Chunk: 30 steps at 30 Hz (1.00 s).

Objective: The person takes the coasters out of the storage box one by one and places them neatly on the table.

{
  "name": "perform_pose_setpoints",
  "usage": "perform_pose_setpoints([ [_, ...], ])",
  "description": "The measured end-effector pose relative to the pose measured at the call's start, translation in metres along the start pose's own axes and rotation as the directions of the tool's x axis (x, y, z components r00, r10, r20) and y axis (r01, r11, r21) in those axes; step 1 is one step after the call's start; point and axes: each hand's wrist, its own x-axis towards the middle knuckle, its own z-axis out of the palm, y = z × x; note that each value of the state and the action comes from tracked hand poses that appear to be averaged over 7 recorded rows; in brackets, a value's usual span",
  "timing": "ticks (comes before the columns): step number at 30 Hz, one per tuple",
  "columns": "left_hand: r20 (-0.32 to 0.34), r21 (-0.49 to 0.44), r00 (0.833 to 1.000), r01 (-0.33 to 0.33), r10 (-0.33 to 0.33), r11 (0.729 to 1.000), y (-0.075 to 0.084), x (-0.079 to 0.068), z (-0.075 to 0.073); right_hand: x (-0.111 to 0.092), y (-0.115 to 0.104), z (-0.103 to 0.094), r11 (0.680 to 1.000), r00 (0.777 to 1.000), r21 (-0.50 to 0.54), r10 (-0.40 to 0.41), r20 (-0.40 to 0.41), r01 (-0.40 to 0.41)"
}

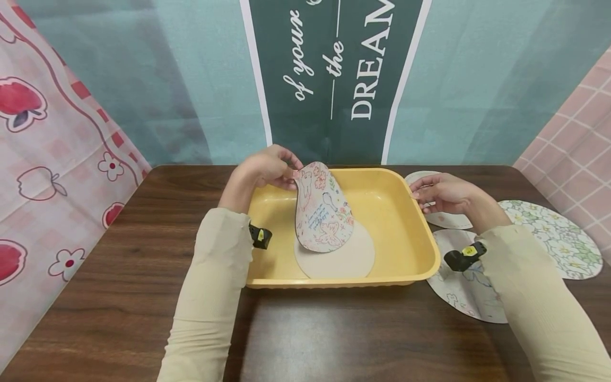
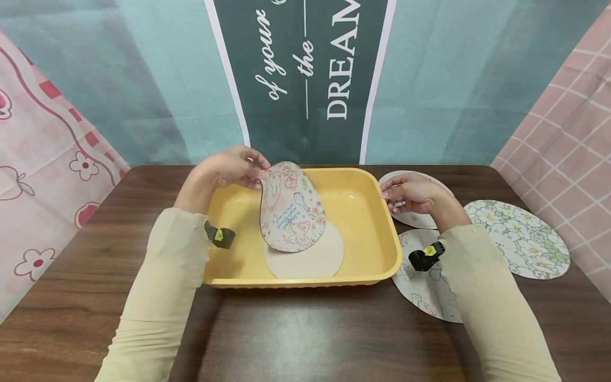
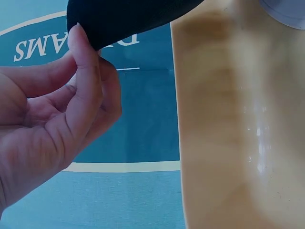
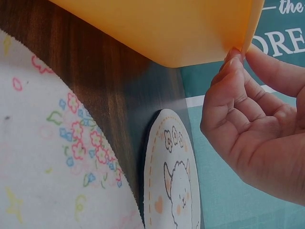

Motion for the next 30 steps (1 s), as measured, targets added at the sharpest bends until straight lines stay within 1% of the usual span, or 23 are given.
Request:
perform_pose_setpoints([
  [8, -0.028, -0.033, 0.999, -0.021, 0.020, 0.999, 0.004, -0.004, -0.002, 0.001, 0.002, -0.002, 1.000, 1.000, -0.001, -0.006, 0.009, 0.006],
  [14, -0.041, -0.059, 0.999, -0.029, 0.027, 0.998, 0.007, -0.008, -0.005, 0.003, 0.003, -0.002, 1.000, 1.000, -0.003, 0.002, -0.016, -0.002],
  [18, -0.049, -0.060, 0.998, -0.045, 0.042, 0.997, 0.007, -0.011, -0.006, 0.004, 0.005, -0.002, 1.000, 1.000, -0.003, -0.001, -0.017, 0.001],
  [25, -0.069, -0.069, 0.996, -0.054, 0.049, 0.996, 0.006, -0.015, -0.007, 0.006, 0.010, -0.003, 1.000, 1.000, -0.011, -0.017, -0.013, 0.017],
  [30, -0.102, -0.052, 0.993, -0.064, 0.058, 0.997, 0.006, -0.020, -0.008, 0.006, 0.012, -0.003, 0.999, 1.000, -0.021, -0.025, -0.017, 0.025],
])
